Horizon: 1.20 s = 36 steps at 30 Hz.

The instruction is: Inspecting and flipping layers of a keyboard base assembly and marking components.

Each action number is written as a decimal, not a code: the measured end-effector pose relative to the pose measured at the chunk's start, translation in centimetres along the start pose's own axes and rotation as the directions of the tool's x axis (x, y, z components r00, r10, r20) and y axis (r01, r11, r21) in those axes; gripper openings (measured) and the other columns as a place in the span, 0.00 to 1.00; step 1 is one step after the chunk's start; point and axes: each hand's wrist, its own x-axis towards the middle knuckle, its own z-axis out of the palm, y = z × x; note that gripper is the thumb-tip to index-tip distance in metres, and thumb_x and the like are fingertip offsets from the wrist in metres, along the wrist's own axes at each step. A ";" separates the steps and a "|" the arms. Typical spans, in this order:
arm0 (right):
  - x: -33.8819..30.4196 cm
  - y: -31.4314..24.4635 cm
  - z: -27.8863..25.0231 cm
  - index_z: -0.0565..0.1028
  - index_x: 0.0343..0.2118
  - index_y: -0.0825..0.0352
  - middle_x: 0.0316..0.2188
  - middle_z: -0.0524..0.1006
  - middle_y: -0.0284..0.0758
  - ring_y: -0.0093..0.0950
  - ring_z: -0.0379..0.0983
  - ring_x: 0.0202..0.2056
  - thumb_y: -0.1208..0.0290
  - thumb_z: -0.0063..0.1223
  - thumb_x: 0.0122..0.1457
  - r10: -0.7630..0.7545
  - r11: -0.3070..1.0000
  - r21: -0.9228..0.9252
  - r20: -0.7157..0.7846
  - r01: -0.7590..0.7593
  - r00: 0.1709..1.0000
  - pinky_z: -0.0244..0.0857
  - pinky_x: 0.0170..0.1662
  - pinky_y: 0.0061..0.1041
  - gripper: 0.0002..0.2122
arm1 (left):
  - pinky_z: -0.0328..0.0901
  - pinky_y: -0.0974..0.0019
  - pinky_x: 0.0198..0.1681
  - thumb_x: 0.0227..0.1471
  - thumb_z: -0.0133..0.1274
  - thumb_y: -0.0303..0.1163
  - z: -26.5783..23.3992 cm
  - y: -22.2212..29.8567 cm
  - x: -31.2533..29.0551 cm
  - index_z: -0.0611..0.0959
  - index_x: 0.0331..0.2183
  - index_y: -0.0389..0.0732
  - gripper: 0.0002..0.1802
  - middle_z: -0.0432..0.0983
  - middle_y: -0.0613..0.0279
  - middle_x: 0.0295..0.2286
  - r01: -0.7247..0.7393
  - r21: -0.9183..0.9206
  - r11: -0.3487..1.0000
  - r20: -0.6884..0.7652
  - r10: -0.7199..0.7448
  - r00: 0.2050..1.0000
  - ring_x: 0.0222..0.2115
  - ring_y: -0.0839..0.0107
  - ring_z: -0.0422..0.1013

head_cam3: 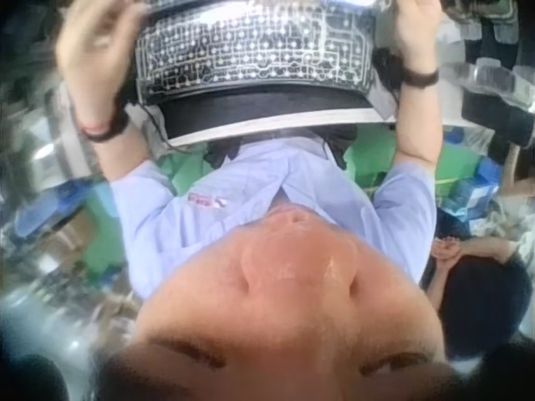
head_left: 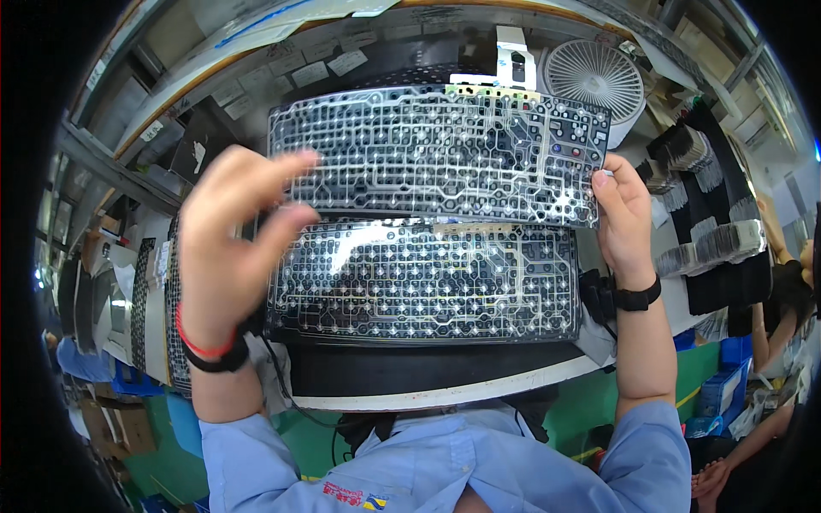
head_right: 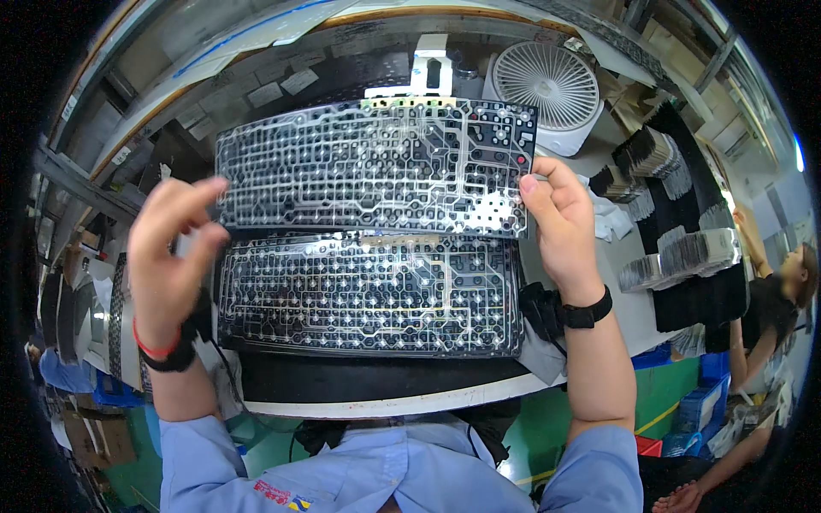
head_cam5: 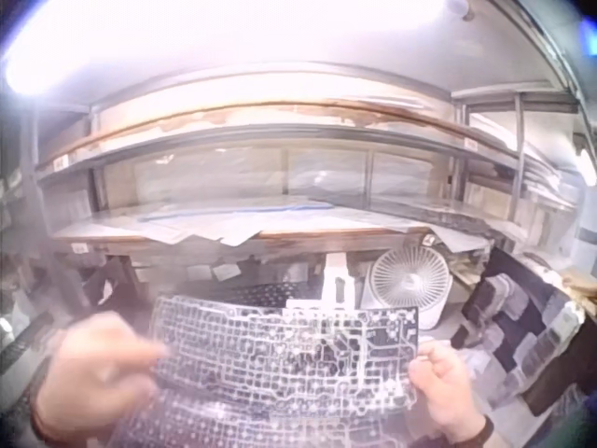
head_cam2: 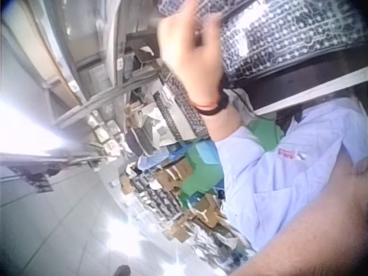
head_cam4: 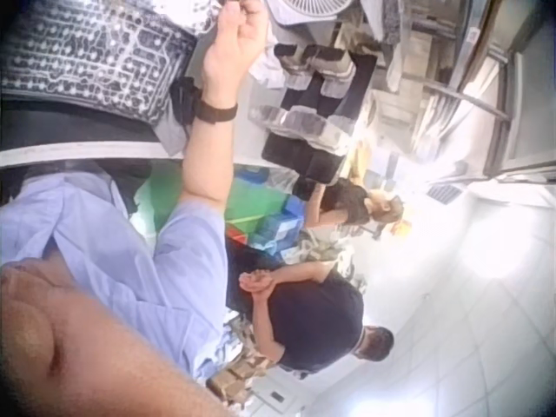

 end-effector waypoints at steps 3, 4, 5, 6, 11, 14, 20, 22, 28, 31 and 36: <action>-0.2 -0.4 0.4 0.67 0.44 0.72 0.37 0.77 0.33 0.17 0.72 0.36 0.72 0.46 0.63 0.007 1.000 0.017 0.056 -0.007 0.998 0.65 0.42 0.17 0.10 | 0.62 0.66 0.29 0.35 0.66 0.31 2.1 1.8 -0.3 0.82 0.42 0.40 0.26 0.71 0.61 0.26 -0.157 0.017 0.987 0.122 0.154 0.980 0.27 0.68 0.67; -0.2 -0.5 0.4 0.67 0.44 0.72 0.37 0.77 0.33 0.16 0.72 0.36 0.72 0.46 0.63 0.003 1.000 0.018 0.073 -0.005 0.997 0.64 0.42 0.17 0.11 | 0.62 0.66 0.29 0.30 0.68 0.30 2.8 1.9 -0.2 0.82 0.42 0.42 0.30 0.70 0.61 0.25 -0.162 0.049 0.986 0.171 0.151 0.974 0.26 0.66 0.67; -0.3 -0.5 0.5 0.67 0.44 0.72 0.37 0.77 0.33 0.16 0.72 0.36 0.72 0.47 0.63 0.002 1.000 0.027 0.085 -0.004 0.996 0.64 0.42 0.17 0.11 | 0.62 0.66 0.28 0.29 0.68 0.30 3.6 1.9 -0.2 0.82 0.43 0.44 0.31 0.69 0.63 0.25 -0.190 0.057 0.980 0.178 0.178 0.968 0.25 0.66 0.66; -0.3 -0.3 0.5 0.67 0.44 0.72 0.37 0.77 0.33 0.16 0.72 0.35 0.71 0.47 0.63 -0.002 0.999 0.035 0.093 -0.001 0.996 0.64 0.42 0.17 0.11 | 0.62 0.66 0.27 0.28 0.68 0.30 4.1 1.9 -0.1 0.82 0.42 0.45 0.31 0.68 0.64 0.24 -0.204 0.079 0.976 0.191 0.186 0.964 0.25 0.67 0.66; -0.5 -0.4 0.3 0.66 0.47 0.73 0.35 0.78 0.34 0.16 0.72 0.35 0.72 0.47 0.63 0.002 0.998 0.062 0.166 -0.012 0.986 0.64 0.42 0.16 0.13 | 0.62 0.66 0.26 0.28 0.67 0.28 5.3 2.7 -0.3 0.83 0.41 0.48 0.29 0.66 0.66 0.22 -0.252 0.168 0.953 0.202 0.217 0.955 0.23 0.69 0.64; -0.4 -0.4 0.5 0.65 0.47 0.73 0.35 0.78 0.34 0.17 0.73 0.36 0.73 0.46 0.63 -0.001 0.997 0.072 0.154 -0.010 0.988 0.64 0.42 0.17 0.13 | 0.61 0.68 0.23 0.30 0.67 0.27 6.3 2.3 -0.5 0.84 0.37 0.47 0.23 0.66 0.67 0.21 -0.277 0.191 0.942 0.130 0.255 0.958 0.21 0.70 0.64; -0.3 -0.2 0.7 0.66 0.46 0.72 0.34 0.78 0.33 0.16 0.72 0.35 0.73 0.45 0.63 0.013 0.999 0.039 0.118 -0.017 0.993 0.64 0.42 0.16 0.11 | 0.59 0.70 0.21 0.33 0.66 0.24 5.8 1.3 -0.6 0.85 0.30 0.43 0.14 0.68 0.67 0.19 -0.282 0.095 0.955 0.040 0.279 0.959 0.20 0.72 0.65; -0.3 0.0 0.6 0.67 0.45 0.72 0.33 0.77 0.31 0.14 0.71 0.33 0.73 0.46 0.63 0.017 1.000 0.015 0.072 -0.018 0.997 0.63 0.41 0.15 0.10 | 0.60 0.70 0.22 0.33 0.66 0.24 5.6 1.2 -0.5 0.85 0.28 0.42 0.13 0.70 0.66 0.20 -0.266 -0.013 0.964 -0.009 0.266 0.964 0.20 0.72 0.66; 0.7 0.3 -0.3 0.69 0.43 0.71 0.30 0.75 0.27 0.12 0.67 0.30 0.74 0.46 0.63 0.034 0.999 0.001 -0.045 -0.034 0.998 0.61 0.38 0.14 0.08 | 0.64 0.71 0.25 0.42 0.63 0.24 2.4 -0.4 -0.7 0.82 0.27 0.38 0.06 0.75 0.64 0.26 -0.068 -0.557 0.828 -0.220 -0.068 0.973 0.23 0.75 0.69; 0.7 0.9 -0.4 0.69 0.42 0.71 0.31 0.76 0.27 0.12 0.68 0.32 0.74 0.46 0.63 0.052 0.998 -0.035 -0.023 -0.053 0.998 0.61 0.39 0.14 0.08 | 0.64 0.76 0.24 0.49 0.60 0.30 -0.6 -1.7 -0.4 0.80 0.27 0.41 0.05 0.77 0.65 0.29 -0.231 -0.879 0.417 -0.299 -0.103 0.949 0.21 0.77 0.69; 1.0 0.8 -0.3 0.69 0.43 0.70 0.31 0.77 0.29 0.13 0.69 0.34 0.74 0.45 0.63 0.088 0.995 -0.046 0.027 -0.087 0.996 0.61 0.41 0.15 0.08 | 0.67 0.71 0.18 0.47 0.51 0.19 -9.2 -0.2 -2.8 0.78 0.14 0.37 0.13 0.75 0.58 0.16 -0.314 -0.856 -0.410 -0.334 -0.023 0.942 0.15 0.71 0.73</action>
